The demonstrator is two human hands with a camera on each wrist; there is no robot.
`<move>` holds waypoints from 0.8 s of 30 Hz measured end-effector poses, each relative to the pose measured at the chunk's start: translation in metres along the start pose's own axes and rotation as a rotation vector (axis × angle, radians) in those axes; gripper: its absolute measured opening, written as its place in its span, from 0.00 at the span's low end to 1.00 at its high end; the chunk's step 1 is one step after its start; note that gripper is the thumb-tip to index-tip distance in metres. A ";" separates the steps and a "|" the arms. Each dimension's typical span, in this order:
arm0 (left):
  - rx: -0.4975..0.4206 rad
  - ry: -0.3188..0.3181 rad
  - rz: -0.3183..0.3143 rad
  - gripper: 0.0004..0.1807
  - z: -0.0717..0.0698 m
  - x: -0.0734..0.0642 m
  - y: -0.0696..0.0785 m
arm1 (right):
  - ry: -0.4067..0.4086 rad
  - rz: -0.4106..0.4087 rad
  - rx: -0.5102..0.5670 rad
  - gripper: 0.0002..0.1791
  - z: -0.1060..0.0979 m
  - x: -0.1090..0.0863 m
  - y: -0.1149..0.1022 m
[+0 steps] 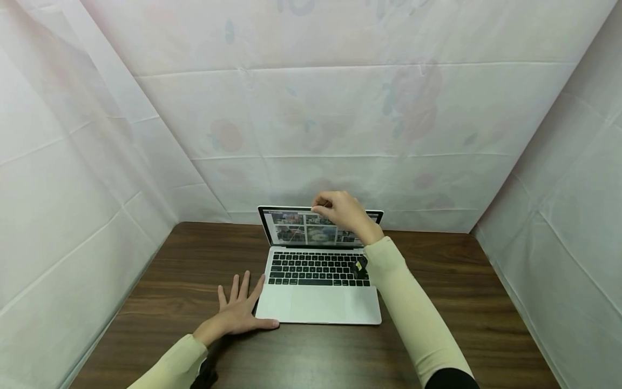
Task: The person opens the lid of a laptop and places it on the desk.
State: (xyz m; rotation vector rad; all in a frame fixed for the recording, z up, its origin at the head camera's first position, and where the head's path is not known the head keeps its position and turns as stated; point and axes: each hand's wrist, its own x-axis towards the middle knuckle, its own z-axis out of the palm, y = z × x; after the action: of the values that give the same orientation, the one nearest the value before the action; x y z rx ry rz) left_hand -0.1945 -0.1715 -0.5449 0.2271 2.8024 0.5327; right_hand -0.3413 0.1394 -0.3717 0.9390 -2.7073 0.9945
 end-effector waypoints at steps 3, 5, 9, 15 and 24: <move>-0.011 -0.003 0.004 0.74 0.001 0.000 -0.001 | -0.004 0.002 0.006 0.06 0.000 0.000 0.001; -0.018 0.001 0.009 0.75 0.002 0.000 -0.001 | -0.007 0.005 0.016 0.06 -0.001 0.001 0.001; -0.031 0.007 0.017 0.75 0.004 0.001 -0.003 | -0.010 0.015 0.027 0.07 -0.001 0.002 0.002; -0.026 0.019 0.027 0.75 0.007 0.002 -0.005 | -0.014 0.028 0.031 0.07 -0.003 0.003 0.001; -0.004 0.000 0.004 0.74 0.002 0.000 -0.001 | -0.017 0.030 0.037 0.06 -0.004 0.003 0.000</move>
State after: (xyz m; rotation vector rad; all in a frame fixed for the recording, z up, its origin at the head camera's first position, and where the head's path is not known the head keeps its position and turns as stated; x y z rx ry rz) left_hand -0.1943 -0.1714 -0.5467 0.2317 2.8014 0.5384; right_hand -0.3443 0.1404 -0.3680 0.9198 -2.7342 1.0507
